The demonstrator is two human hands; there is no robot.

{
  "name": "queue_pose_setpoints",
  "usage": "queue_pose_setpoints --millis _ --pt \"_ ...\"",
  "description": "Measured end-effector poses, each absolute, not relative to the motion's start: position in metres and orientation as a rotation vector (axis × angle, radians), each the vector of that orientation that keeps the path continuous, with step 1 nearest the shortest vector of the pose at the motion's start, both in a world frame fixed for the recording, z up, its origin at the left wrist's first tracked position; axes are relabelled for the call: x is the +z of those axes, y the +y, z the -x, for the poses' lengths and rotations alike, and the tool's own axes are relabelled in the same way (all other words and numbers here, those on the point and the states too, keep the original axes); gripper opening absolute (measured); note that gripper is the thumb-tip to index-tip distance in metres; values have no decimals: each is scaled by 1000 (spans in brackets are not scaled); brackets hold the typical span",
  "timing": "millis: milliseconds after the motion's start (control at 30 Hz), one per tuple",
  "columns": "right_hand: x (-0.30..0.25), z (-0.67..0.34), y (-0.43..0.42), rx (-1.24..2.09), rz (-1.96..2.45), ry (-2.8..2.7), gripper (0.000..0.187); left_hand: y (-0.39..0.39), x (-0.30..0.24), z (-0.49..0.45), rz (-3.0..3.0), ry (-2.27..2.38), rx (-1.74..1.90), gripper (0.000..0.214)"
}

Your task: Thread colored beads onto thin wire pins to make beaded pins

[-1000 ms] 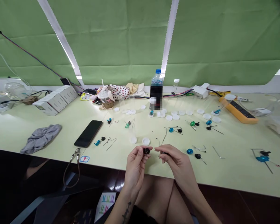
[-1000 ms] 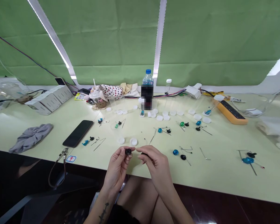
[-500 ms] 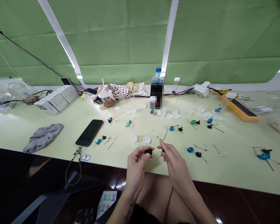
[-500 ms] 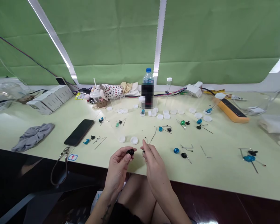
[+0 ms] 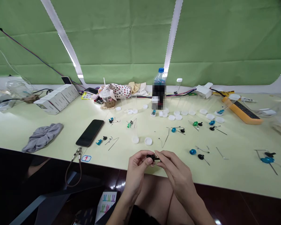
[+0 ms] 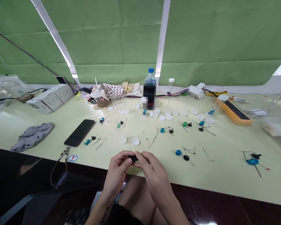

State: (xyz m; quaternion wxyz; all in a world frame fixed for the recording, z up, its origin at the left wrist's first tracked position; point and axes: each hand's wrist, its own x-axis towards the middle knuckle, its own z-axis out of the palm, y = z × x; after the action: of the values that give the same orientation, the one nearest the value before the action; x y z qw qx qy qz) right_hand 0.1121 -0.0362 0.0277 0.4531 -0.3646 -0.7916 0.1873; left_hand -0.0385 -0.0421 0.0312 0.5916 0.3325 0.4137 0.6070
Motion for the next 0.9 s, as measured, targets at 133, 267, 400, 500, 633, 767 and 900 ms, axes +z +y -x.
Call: queue_pose_setpoints --millis 133,267,400,500,633,767,900 --pt "25 -112 -37 206 931 -1931 45 -43 31 40 -824 980 1377 15" --pt "25 -116 -39 117 893 -1942 39 -45 32 40 -874 999 1361 13" --pt "23 -120 -41 227 846 -1942 47 -47 34 40 -896 988 1312 11" --pt "23 -121 -42 244 841 -1917 49 -47 33 40 -871 969 1304 12" --pt "23 -120 -43 260 834 -1877 42 -47 30 39 -861 956 1311 13" --pt "24 -118 -45 302 854 -1810 33 -49 28 39 -888 947 1310 13" --pt "27 -117 -46 355 821 -1761 31 -50 32 40 -980 943 1331 9"
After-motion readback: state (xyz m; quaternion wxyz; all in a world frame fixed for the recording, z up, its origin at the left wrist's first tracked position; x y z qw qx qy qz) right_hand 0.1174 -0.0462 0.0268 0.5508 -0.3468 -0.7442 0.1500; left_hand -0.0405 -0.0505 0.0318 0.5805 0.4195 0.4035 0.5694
